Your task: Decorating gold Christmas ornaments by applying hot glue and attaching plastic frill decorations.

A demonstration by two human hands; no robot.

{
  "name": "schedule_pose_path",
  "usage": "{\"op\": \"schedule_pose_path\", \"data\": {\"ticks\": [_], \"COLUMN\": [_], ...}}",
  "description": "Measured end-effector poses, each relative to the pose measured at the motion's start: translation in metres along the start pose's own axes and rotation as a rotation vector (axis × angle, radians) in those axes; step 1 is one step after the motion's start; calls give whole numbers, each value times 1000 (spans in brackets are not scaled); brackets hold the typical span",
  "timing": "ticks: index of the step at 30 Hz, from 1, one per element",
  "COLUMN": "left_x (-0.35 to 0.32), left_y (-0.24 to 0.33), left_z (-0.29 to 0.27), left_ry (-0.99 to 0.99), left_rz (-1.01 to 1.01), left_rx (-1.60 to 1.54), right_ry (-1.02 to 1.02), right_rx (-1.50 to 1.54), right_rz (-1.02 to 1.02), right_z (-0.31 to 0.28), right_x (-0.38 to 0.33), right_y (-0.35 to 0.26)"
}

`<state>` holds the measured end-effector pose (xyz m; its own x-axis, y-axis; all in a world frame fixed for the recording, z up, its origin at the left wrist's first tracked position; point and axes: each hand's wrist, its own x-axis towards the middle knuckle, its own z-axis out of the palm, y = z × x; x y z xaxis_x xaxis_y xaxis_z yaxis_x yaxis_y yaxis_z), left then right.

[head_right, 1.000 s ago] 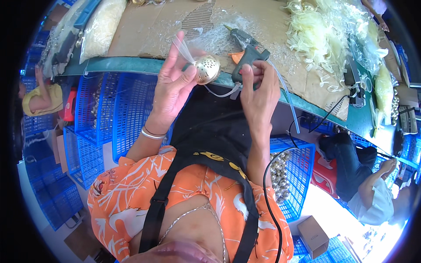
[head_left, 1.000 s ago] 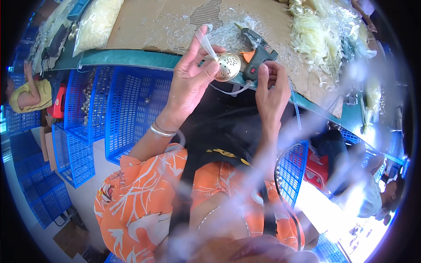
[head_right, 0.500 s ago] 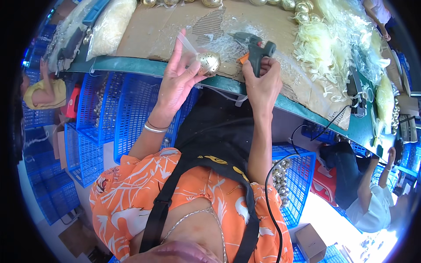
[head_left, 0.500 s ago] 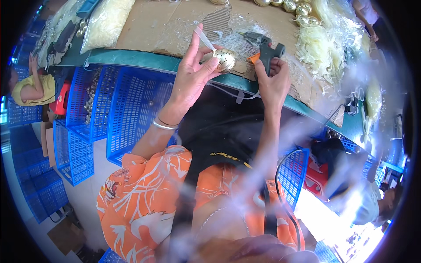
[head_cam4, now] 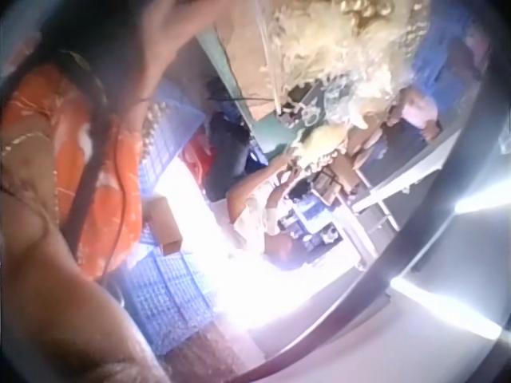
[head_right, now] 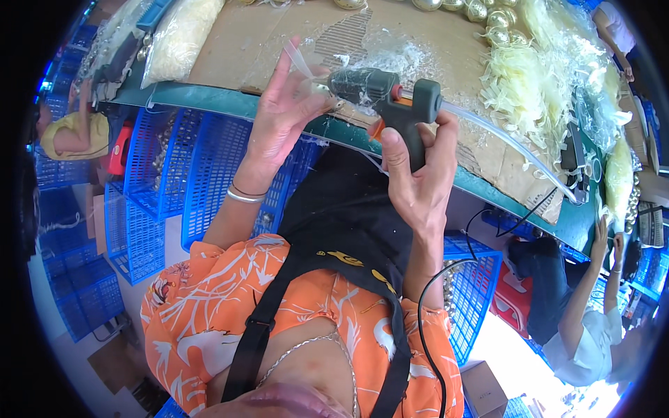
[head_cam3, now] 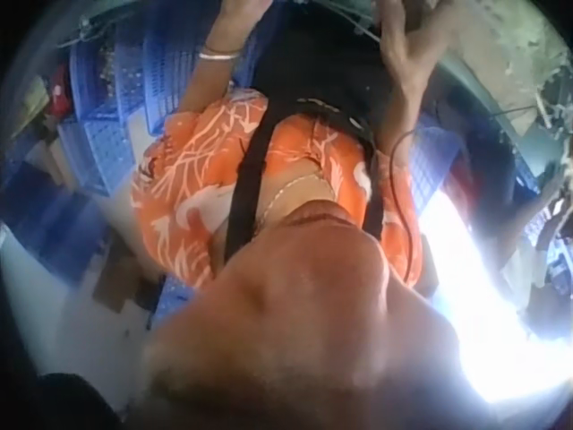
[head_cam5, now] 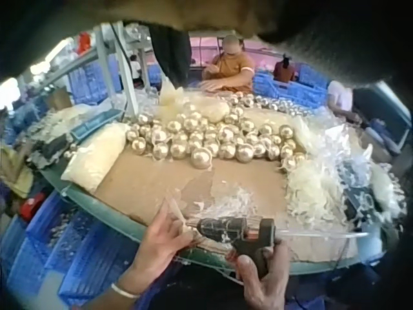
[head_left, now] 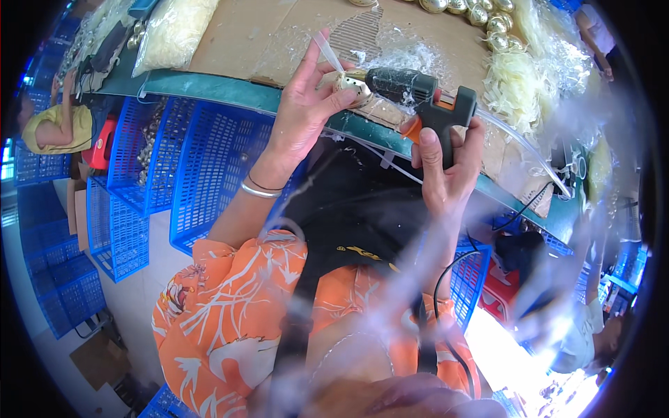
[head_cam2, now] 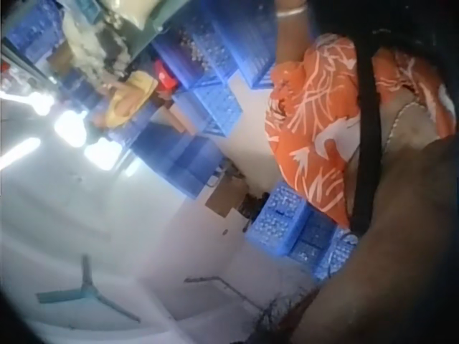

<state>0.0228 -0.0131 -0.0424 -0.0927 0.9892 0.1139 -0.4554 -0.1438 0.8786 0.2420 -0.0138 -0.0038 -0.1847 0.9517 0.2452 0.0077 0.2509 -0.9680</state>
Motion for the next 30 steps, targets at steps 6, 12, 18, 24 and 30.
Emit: {"op": "schedule_pose_path", "data": {"ticks": [6,12,18,24,30], "left_x": [3,2,0,-1,-4], "left_y": [2,1,1,3,6], "left_z": [4,8,7,7,8], "left_ry": [2,-22,-23,-27,-20], "left_rz": [30,43,48,39,39], "left_rx": [69,126,158,178,217], "right_ry": [41,42,61,62,64], "right_rx": [-83,-181,-161,-158,-154], "right_rz": [-8,22,27,40,35], "right_z": [0,-3,-4,-5,-2], "right_x": [-3,-5,-7,-8,-9], "right_y": [6,13,10,13,16]}}
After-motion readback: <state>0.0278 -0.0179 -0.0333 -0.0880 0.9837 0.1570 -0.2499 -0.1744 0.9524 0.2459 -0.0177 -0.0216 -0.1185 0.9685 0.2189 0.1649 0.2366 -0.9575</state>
